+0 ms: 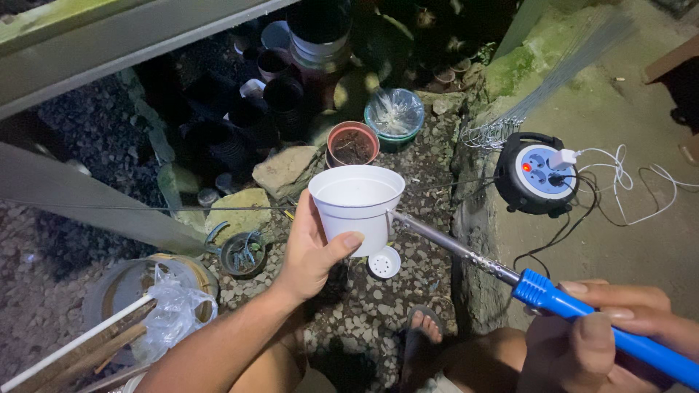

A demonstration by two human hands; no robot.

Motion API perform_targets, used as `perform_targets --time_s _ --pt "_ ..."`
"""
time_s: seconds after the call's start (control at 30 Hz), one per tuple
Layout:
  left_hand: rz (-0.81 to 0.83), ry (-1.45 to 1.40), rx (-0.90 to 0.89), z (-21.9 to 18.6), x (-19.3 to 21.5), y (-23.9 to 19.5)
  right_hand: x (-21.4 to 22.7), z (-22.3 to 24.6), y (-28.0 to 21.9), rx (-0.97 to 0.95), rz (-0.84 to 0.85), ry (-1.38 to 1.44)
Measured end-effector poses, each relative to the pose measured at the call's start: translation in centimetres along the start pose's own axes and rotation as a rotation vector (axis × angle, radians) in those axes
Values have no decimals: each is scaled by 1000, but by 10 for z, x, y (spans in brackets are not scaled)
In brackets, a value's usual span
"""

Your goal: The person uses a heated soldering iron to melt holes into the sides and bottoms of white plastic cups. They hold each cup in one hand and apply the hot tip to create drainage holes, then place the finished cup into a cardboard box.

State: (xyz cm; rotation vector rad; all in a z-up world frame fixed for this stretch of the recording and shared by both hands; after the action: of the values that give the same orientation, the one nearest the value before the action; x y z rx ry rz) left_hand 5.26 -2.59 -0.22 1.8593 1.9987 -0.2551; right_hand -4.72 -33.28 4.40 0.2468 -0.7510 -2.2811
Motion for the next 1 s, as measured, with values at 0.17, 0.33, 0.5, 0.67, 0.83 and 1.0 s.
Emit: perform_targets --time_s 0.17,0.33,0.5,0.67,0.83,1.0 --pt "-2 -4 3 -1 -1 -1 -3 2 0 22 -5 79" --pt "-6 9 -11 -1 -1 0 -3 3 -2 -33 -16 94" --pt "-12 1 -6 1 -1 0 -1 5 -2 -18 25 33" --pt "-9 2 -13 1 0 0 -2 7 -4 -1 13 43" --pt "-4 13 -7 0 0 0 -1 9 1 -31 41 -67" --pt "-1 15 -24 0 -1 0 -5 13 4 -58 66 18"
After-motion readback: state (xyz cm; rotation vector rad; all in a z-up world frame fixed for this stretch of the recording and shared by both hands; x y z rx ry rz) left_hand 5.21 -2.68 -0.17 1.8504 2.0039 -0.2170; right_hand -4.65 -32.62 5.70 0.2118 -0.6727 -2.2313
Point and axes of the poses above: each hand's wrist, its own y-axis towards the middle knuckle, its own x-axis out of the back of the hand, z = x × y, the point moved 5 cm from there along y, towards the middle knuckle, and after that the axes turned 12 degrees about -z, right-handed, at the moved point
